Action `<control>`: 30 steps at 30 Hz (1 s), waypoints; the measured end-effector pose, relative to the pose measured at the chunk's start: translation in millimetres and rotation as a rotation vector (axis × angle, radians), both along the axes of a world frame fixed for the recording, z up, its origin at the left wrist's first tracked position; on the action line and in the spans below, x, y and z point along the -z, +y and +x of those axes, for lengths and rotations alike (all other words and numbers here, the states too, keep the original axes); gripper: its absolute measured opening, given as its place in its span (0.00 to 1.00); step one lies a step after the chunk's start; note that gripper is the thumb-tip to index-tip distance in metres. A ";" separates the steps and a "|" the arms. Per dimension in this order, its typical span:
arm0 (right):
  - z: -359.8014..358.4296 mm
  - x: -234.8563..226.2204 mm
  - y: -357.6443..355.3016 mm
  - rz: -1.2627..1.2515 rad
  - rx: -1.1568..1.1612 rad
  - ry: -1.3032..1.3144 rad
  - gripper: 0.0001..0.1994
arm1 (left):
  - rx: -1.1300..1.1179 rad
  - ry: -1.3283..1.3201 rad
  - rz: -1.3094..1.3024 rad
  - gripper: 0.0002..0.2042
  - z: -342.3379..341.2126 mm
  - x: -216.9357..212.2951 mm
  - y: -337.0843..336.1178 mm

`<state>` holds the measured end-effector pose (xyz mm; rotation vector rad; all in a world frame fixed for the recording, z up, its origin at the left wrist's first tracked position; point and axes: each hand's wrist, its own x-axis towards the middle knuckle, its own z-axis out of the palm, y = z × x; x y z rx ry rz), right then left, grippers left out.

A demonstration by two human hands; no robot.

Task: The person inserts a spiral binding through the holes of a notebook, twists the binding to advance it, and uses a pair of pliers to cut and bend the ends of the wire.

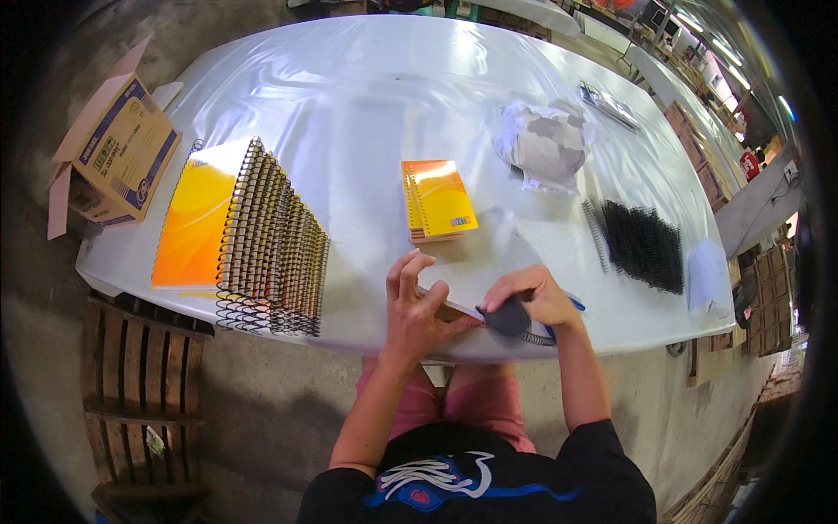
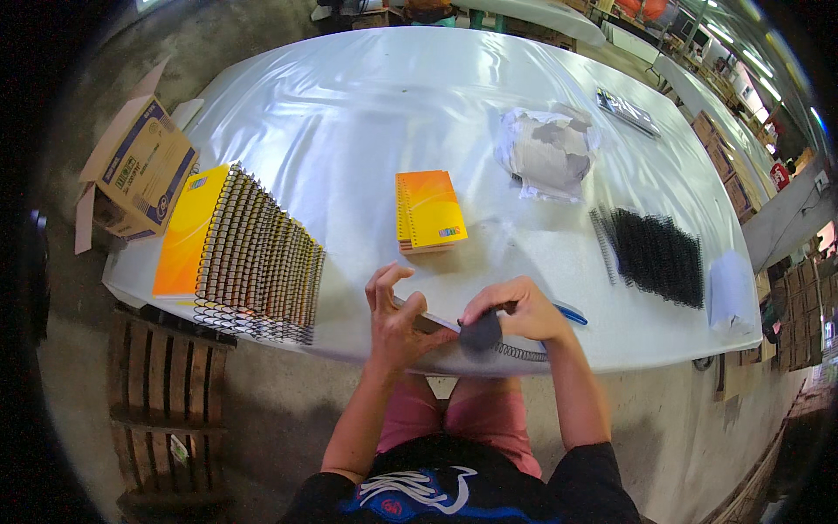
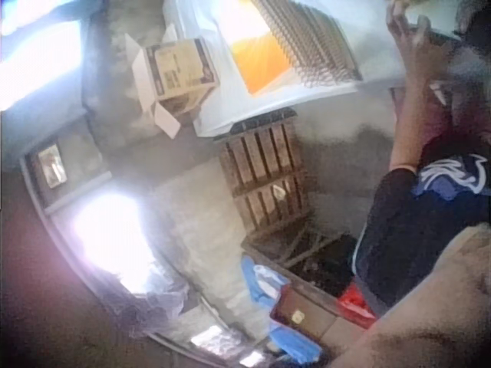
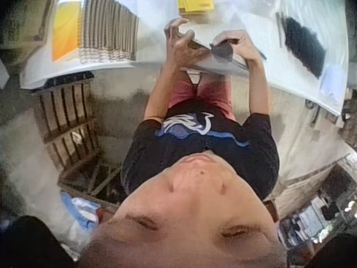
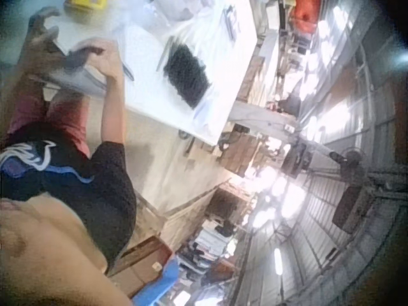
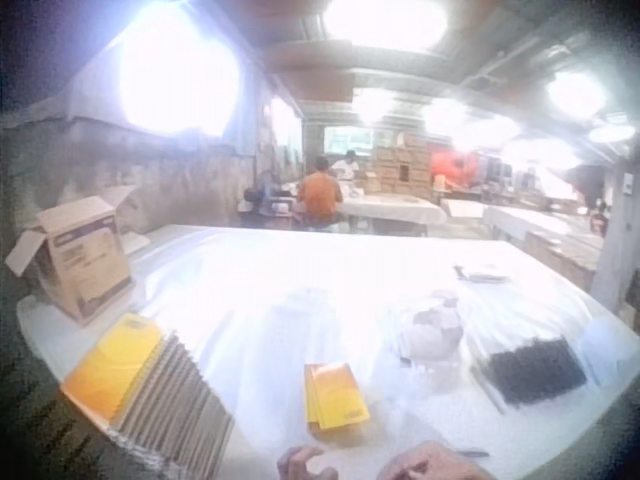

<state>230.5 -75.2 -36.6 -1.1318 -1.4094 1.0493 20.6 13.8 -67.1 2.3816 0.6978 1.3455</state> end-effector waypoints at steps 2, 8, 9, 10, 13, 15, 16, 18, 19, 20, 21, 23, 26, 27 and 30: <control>-9.2 -2.5 2.2 -0.144 0.150 -0.222 0.08 | 0.012 0.001 -0.006 0.27 0.0 0.1 1.1; -5.8 -18.1 9.0 -0.071 0.132 -0.371 0.10 | 0.019 0.029 0.004 0.27 3.2 3.5 6.0; -2.7 -14.8 12.5 -0.102 0.238 -0.400 0.11 | 0.033 0.012 -0.005 0.27 3.5 4.1 5.3; -2.8 -14.3 5.7 0.012 0.170 -0.197 0.11 | 0.046 -0.005 -0.013 0.26 4.3 3.3 5.7; -15.4 -20.6 5.0 0.055 0.083 -0.079 0.11 | 0.059 0.010 -0.017 0.26 4.8 3.6 5.8; -14.6 -19.3 17.4 -0.096 0.299 -0.450 0.12 | 0.049 0.014 -0.019 0.27 3.4 0.3 5.7; -13.5 -21.3 15.4 -0.046 0.310 -0.485 0.12 | 0.043 0.015 -0.020 0.27 2.8 -0.7 5.7; -20.3 -25.8 9.1 0.065 0.087 -0.172 0.12 | 0.051 0.020 -0.002 0.27 4.8 4.6 9.5; -24.0 -29.0 8.6 0.118 -0.028 -0.016 0.12 | 0.054 0.023 0.007 0.27 5.2 6.3 10.4; -29.6 -34.9 12.9 0.087 0.017 -0.384 0.13 | 0.055 0.013 0.003 0.27 5.1 2.7 9.9; -27.3 -33.2 14.2 0.026 0.115 -0.413 0.13 | 0.056 0.003 -0.002 0.27 4.7 -2.7 8.7; -19.6 -24.7 19.5 -0.095 0.304 -0.476 0.13 | 0.068 -0.018 -0.019 0.28 4.0 -5.9 8.2; -31.6 -22.4 17.0 0.085 0.029 -0.082 0.09 | 0.060 0.004 -0.026 0.29 6.9 -0.6 14.1; -35.4 -21.4 19.9 0.062 0.082 -0.345 0.08 | 0.077 -0.022 -0.094 0.29 4.4 0.3 14.7; -30.2 -15.7 23.0 0.020 0.186 -0.058 0.06 | 0.127 -0.084 -0.255 0.30 -0.1 2.2 17.9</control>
